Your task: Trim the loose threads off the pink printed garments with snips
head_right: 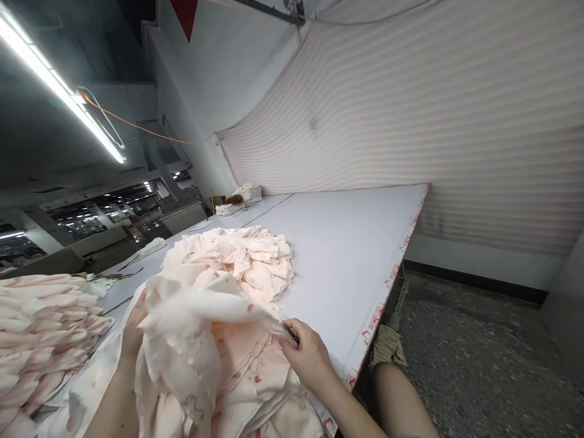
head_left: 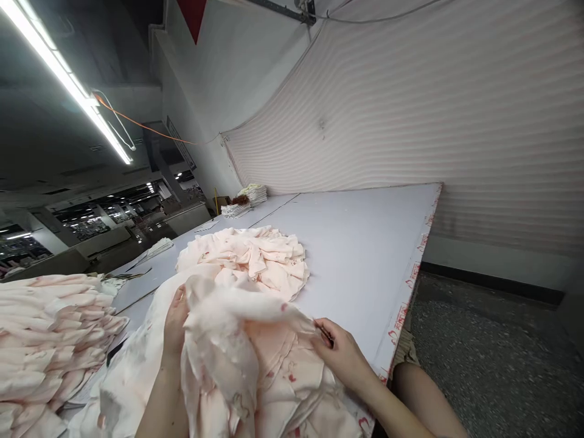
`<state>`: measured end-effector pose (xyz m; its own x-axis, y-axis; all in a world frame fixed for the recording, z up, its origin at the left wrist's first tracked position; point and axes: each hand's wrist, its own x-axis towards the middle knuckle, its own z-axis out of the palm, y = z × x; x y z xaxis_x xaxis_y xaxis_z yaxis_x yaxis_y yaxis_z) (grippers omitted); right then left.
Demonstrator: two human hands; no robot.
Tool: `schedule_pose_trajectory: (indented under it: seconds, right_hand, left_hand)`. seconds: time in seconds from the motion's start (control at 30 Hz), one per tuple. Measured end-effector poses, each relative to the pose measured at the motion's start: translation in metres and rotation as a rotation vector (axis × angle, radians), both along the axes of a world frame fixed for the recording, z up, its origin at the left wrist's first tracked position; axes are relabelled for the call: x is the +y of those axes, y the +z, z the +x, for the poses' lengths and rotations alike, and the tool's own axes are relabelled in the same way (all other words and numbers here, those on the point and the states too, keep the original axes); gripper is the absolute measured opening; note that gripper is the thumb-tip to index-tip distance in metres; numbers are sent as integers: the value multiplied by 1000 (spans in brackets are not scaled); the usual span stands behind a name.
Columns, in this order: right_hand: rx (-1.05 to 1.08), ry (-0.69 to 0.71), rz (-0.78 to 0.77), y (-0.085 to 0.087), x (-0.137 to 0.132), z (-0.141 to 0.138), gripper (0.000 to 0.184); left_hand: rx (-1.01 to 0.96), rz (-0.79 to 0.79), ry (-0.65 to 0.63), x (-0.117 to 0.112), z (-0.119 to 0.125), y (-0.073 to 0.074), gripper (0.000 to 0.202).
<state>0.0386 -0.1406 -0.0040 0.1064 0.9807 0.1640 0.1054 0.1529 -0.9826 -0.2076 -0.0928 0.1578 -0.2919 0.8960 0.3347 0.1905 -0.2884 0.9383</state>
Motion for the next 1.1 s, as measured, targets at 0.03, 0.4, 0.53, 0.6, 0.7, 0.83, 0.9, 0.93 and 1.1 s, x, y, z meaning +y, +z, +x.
schedule_pose_trajectory:
  seconds: [0.03,0.4,0.53,0.6,0.7,0.83,0.9,0.93,1.1]
  right_hand:
    - [6,2,10,4,-1,-1,15]
    - [101,33,92,49,-16,-17,13]
    - [-8,18,143,54,-20,-20,12]
    - [-51,19,154,53,-23,-16,12]
    - [-113,38,205,52,-30,-7,21]
    - [-221,63,236,53,-39,0,24]
    - [-270,43,241,55,-40,-1,25]
    - [-293,30,245,56,-39,-3,24]
    - [-320,4,241,61,-37,-6,22]
  left_hand:
    - [3,-27,-34,-3,-3,2,37]
    - [924,-46,-539,-51,58,-20,42]
    - [927,131,-518,-46,74,-47,19]
    - [891,193,-477,-44,73,-53,17]
    - [864,260,-457,-45,69,-58,14]
    - [905,301,-447,-45,66,-65,14]
    - [939,315,-444,-45,67,-69,15]
    - [950,320,-442,-45,67,-70,15]
    - [959,317,-437,-45,68,-70,14]
